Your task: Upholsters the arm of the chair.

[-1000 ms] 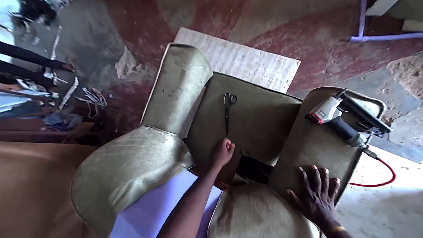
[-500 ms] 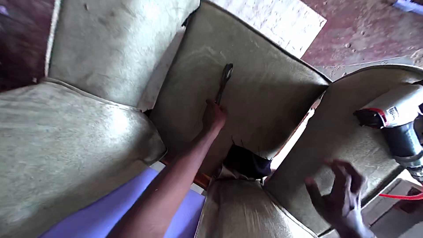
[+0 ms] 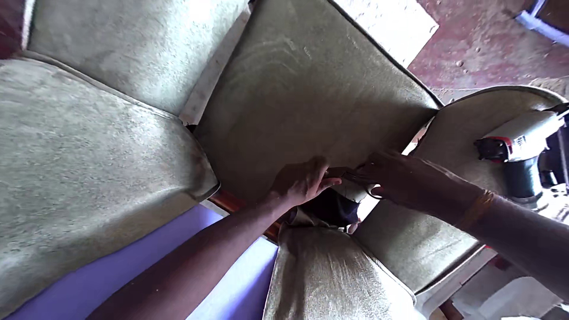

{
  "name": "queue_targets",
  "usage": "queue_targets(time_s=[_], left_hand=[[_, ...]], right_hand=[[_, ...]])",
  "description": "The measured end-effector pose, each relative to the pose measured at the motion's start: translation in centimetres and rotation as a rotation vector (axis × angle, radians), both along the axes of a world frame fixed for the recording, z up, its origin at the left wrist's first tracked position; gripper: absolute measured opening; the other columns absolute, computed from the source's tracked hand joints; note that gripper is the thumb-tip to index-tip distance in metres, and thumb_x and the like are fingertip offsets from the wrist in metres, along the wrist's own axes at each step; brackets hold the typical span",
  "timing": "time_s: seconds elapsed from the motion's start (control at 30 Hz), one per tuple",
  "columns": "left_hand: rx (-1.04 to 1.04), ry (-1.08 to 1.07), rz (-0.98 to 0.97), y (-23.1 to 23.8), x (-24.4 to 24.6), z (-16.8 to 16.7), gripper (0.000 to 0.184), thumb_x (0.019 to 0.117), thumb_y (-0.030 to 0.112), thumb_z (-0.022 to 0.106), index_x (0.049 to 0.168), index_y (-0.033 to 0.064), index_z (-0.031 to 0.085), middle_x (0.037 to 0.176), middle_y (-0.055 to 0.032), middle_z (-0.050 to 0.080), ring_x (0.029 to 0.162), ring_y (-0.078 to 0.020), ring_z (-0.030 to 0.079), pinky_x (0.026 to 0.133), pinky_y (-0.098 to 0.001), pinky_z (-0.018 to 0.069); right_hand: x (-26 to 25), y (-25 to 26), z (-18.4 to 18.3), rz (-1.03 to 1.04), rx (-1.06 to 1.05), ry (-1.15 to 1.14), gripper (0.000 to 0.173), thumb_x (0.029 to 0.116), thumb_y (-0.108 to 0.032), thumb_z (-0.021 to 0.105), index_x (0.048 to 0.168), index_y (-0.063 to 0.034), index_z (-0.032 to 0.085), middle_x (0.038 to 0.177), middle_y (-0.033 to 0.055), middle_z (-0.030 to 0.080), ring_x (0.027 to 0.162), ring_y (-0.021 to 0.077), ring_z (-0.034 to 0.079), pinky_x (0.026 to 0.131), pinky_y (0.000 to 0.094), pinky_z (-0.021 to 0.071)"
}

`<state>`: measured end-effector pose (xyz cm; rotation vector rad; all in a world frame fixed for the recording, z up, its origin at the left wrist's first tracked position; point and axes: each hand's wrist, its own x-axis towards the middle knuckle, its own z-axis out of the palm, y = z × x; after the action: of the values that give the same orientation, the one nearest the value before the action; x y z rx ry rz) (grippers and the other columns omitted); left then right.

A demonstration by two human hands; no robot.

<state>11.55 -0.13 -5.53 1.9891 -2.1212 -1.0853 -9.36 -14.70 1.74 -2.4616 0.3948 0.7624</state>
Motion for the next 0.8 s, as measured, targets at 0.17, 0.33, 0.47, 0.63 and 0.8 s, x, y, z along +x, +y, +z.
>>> queue_targets(time_s=[0.17, 0.33, 0.47, 0.63, 0.8], left_hand=[[-0.118, 0.216, 0.144, -0.3, -0.9, -1.9, 0.063, 0.1032, 0.061, 0.045, 0.122, 0.0033, 0.063, 0.115, -0.0170, 0.067, 0.106, -0.0326, 0.066, 0.092, -0.0521, 0.0529], [0.088, 0.082, -0.065, 2.5, -4.4, -7.4, 0.047, 0.1044, 0.043, 0.053, 0.135, 0.0098, 0.063, 0.139, -0.0131, 0.062, 0.133, -0.0318, 0.056, 0.112, -0.0540, 0.0443], [0.230, -0.054, -0.171, 4.4, -8.7, -9.8, 0.052, 0.0977, 0.045, 0.066, 0.135, 0.0092, 0.060, 0.134, -0.0130, 0.064, 0.128, -0.0333, 0.059, 0.111, -0.0549, 0.0428], [0.539, 0.119, -0.141, 0.7, -8.3, -8.5, 0.035, 0.0972, 0.036, 0.067, 0.126, 0.0163, 0.070, 0.138, -0.0111, 0.062, 0.135, -0.0327, 0.052, 0.114, -0.0562, 0.0391], [0.549, 0.165, -0.072, -0.7, -6.6, -7.3, 0.031, 0.1014, 0.042, 0.061, 0.125, 0.0258, 0.071, 0.122, -0.0071, 0.072, 0.117, -0.0290, 0.066, 0.099, -0.0591, 0.0518]], right_hand=[[-0.2, -1.7, 0.8, -0.002, -0.038, 0.348, 0.021, 0.0947, -0.022, 0.070, 0.114, -0.0138, 0.067, 0.098, 0.0109, 0.069, 0.087, 0.0346, 0.070, 0.067, 0.0560, 0.0563], [-2.2, -7.6, 0.5, 0.284, -0.282, 0.350, 0.043, 0.0777, -0.046, 0.084, 0.103, -0.0136, 0.069, 0.088, 0.0081, 0.067, 0.088, 0.0312, 0.067, 0.078, 0.0511, 0.0532], [-1.7, -8.1, -0.7, 0.400, -0.274, 0.449, 0.066, 0.0656, -0.062, 0.086, 0.107, -0.0130, 0.069, 0.098, 0.0075, 0.068, 0.098, 0.0297, 0.066, 0.089, 0.0510, 0.0500], [0.4, -7.3, -3.5, 0.513, -0.236, 0.509, 0.064, 0.0648, -0.056, 0.085, 0.109, -0.0128, 0.068, 0.102, 0.0095, 0.068, 0.104, 0.0317, 0.065, 0.093, 0.0518, 0.0480], [2.2, -5.3, -5.5, 0.532, -0.171, 0.569, 0.072, 0.0621, -0.069, 0.082, 0.105, -0.0125, 0.071, 0.100, 0.0105, 0.070, 0.103, 0.0341, 0.065, 0.090, 0.0555, 0.0503]])
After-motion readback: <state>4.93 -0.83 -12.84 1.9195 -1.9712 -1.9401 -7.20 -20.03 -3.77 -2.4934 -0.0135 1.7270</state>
